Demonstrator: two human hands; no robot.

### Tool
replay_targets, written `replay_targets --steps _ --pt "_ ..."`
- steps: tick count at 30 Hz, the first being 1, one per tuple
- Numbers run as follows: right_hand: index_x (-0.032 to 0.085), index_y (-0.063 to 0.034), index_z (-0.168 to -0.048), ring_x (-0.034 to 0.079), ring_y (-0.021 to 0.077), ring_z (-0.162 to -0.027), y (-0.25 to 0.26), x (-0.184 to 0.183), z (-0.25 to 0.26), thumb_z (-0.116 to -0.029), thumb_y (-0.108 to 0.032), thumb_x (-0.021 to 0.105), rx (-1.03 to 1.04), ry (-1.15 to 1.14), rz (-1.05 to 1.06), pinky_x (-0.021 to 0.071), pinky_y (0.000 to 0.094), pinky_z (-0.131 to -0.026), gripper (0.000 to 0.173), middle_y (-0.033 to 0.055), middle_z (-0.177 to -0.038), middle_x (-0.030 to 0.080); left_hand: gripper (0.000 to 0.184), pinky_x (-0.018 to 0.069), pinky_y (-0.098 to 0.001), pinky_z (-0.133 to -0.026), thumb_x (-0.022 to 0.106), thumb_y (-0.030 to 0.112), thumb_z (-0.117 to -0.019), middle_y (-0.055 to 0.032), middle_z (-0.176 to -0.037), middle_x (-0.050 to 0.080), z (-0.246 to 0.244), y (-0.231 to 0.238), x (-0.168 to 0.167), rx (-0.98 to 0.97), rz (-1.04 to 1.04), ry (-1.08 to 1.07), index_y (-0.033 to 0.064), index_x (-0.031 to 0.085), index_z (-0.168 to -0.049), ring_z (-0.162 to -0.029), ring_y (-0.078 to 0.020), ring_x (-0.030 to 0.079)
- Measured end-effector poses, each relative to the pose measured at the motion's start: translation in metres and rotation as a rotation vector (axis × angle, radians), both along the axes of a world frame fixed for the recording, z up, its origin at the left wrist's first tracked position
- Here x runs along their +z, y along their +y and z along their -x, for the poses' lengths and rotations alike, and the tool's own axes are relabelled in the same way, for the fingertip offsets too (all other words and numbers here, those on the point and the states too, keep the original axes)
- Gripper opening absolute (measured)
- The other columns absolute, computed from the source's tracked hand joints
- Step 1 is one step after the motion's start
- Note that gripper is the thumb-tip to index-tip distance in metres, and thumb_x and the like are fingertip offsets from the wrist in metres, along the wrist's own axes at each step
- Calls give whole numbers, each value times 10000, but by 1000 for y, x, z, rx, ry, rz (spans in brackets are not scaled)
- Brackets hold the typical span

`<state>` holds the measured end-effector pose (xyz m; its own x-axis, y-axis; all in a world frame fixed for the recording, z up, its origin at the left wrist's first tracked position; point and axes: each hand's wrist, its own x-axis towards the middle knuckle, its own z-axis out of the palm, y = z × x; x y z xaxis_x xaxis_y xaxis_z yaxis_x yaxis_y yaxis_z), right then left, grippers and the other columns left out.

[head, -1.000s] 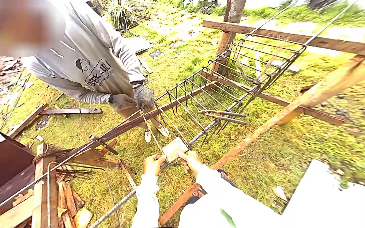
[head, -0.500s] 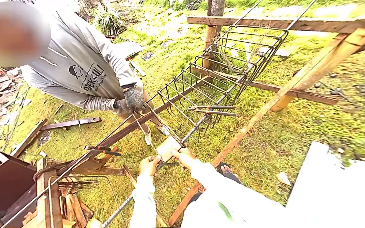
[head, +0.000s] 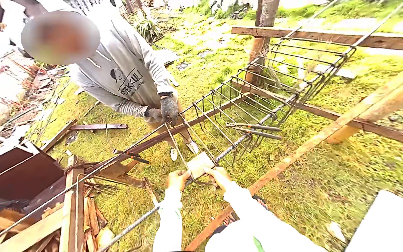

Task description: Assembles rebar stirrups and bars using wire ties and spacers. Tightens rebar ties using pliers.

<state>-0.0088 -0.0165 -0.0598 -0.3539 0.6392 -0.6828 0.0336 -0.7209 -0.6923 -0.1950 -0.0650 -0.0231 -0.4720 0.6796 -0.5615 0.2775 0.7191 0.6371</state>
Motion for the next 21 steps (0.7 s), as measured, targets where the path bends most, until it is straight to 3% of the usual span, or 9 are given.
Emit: replay_targets --steps 6,12,17,21 --pt "637 -25 -891 397 104 -425 -5 30 -3 -1008 -252 642 -170 -76 -123 392 280 -410 256 12 -612 486 256 518 -373 -618 710 328 -971 -68 -903 705 -3 2 -5 -49 10 81 95 748 -1070 -644 -154 602" --pt "619 -11 -903 431 97 -412 19 58 -61 -1040 -197 610 -395 -25 -336 430 262 -397 231 10 -587 493 271 507 -365 -589 708 337 -977 -80 -901 694 -4 3 2 -55 43 47 89 740 -1083 -633 -162 592" --pt "604 4 -1008 469 98 -470 94 73 -147 -1051 -269 603 -527 -271 -409 452 263 -455 276 20 -643 508 260 503 -371 -567 719 316 -974 -90 -890 701 -3 4 -5 -47 31 40 79 744 -1079 -617 -170 590" --pt "615 -12 -1057 458 97 -480 185 79 -201 -1059 -346 580 -466 -441 -391 458 274 -471 335 10 -666 489 258 535 -441 -665 745 316 -951 -115 -909 720 -2 3 -9 -57 24 72 80 759 -1056 -709 -220 647"
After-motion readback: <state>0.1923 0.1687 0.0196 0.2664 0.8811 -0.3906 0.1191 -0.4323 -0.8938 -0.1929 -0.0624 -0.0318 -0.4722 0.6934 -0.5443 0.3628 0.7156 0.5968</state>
